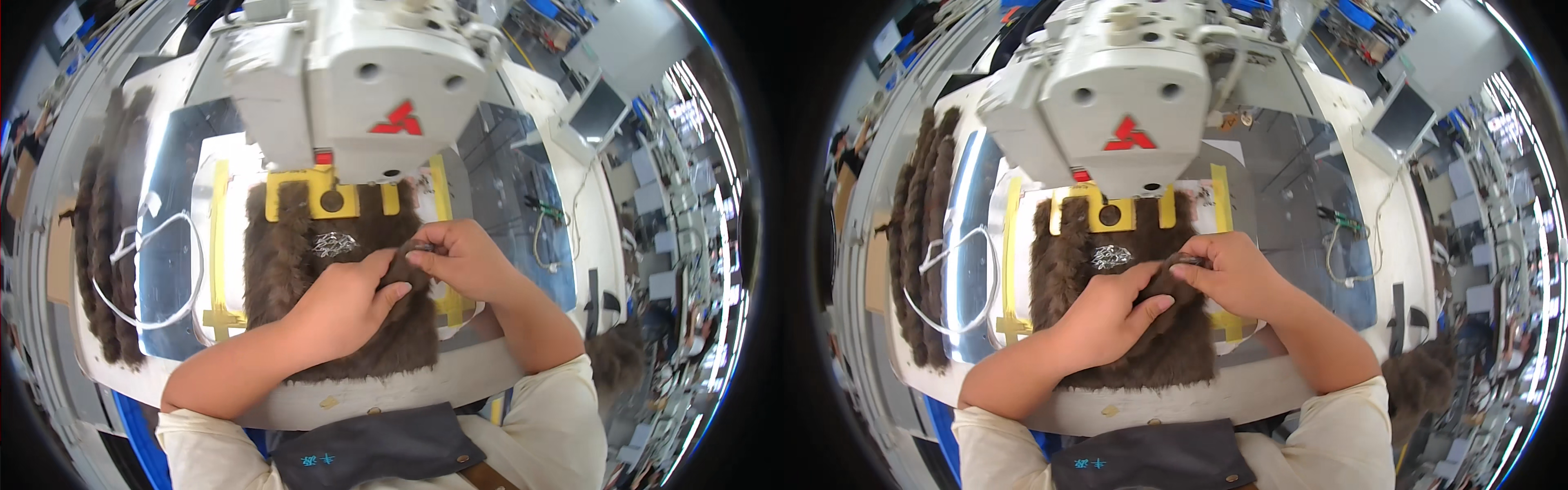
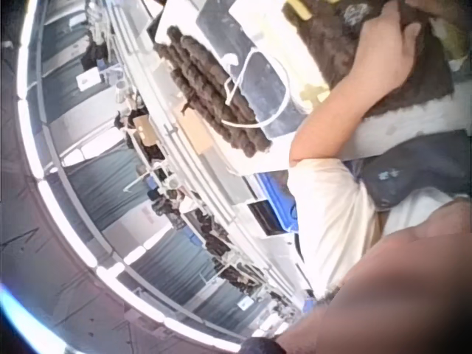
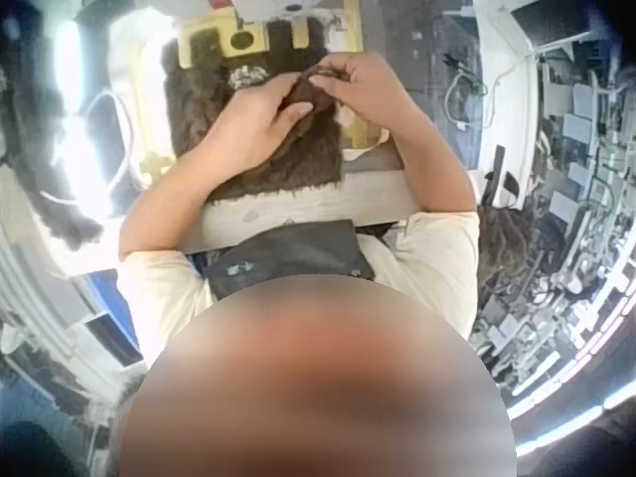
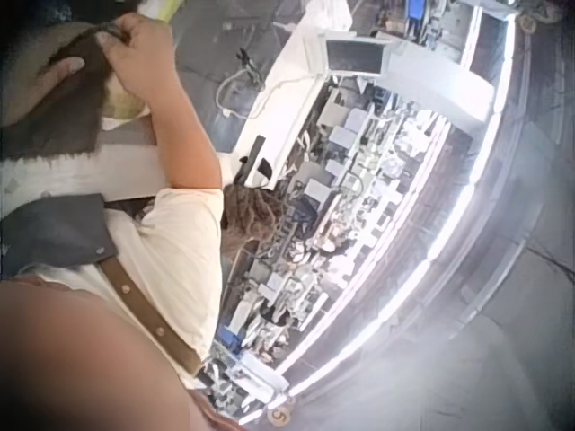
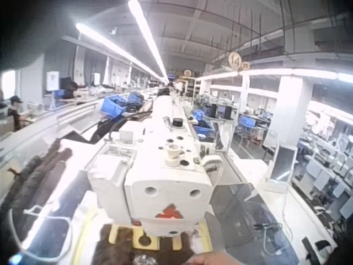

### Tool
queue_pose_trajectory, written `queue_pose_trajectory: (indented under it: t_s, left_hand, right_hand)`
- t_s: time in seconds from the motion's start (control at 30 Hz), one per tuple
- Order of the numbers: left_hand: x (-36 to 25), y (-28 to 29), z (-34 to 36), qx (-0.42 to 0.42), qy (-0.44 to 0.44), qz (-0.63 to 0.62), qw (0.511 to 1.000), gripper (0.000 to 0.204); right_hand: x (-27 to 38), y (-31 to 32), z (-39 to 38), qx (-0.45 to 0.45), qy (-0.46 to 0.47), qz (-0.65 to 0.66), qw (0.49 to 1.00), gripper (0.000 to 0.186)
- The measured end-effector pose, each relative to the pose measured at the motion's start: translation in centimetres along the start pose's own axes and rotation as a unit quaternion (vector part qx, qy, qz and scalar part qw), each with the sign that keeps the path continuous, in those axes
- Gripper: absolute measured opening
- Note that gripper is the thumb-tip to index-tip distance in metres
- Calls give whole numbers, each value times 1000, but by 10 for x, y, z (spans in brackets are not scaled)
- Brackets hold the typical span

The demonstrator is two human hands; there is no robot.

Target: Sewing pieces of fur fabric together using an industrial sewing machine.

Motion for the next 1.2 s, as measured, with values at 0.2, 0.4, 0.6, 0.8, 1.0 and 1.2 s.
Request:
queue_pose_trajectory:
  t_s: [0.2, 0.4, 0.6, 0.8, 1.0, 1.2]
  left_hand:
    - [-2, 18, -3, 109, 8, 148, 983, 50]
    - [5, 25, 6, 27, -94, 418, 903, 49]
    - [14, 25, 11, -7, -124, 465, 876, 47]
    - [13, 28, 24, 38, -128, 513, 848, 45]
    - [12, 36, 40, 53, -194, 521, 829, 40]
    - [23, 32, 50, 67, -175, 526, 830, 39]
  right_hand:
    - [16, 10, 38, -53, 40, -251, 966, 16]
    - [31, 16, 78, -90, 160, -306, 934, 29]
    - [30, 22, 83, -160, 139, -270, 939, 39]
    - [21, 28, 96, -156, 115, -245, 950, 47]
    - [16, 35, 100, -208, 129, -332, 911, 49]
    - [-10, 40, 111, -194, 114, -248, 942, 34]
Point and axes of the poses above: each hand's wrist, its own z-axis towards the middle knuckle, its own y-axis out of the back of the hand, x = y × z, the point moved 5 cm from there along z, towards the middle knuckle, and after that the axes turned 15 degrees about -z, right-handed, at the moved point
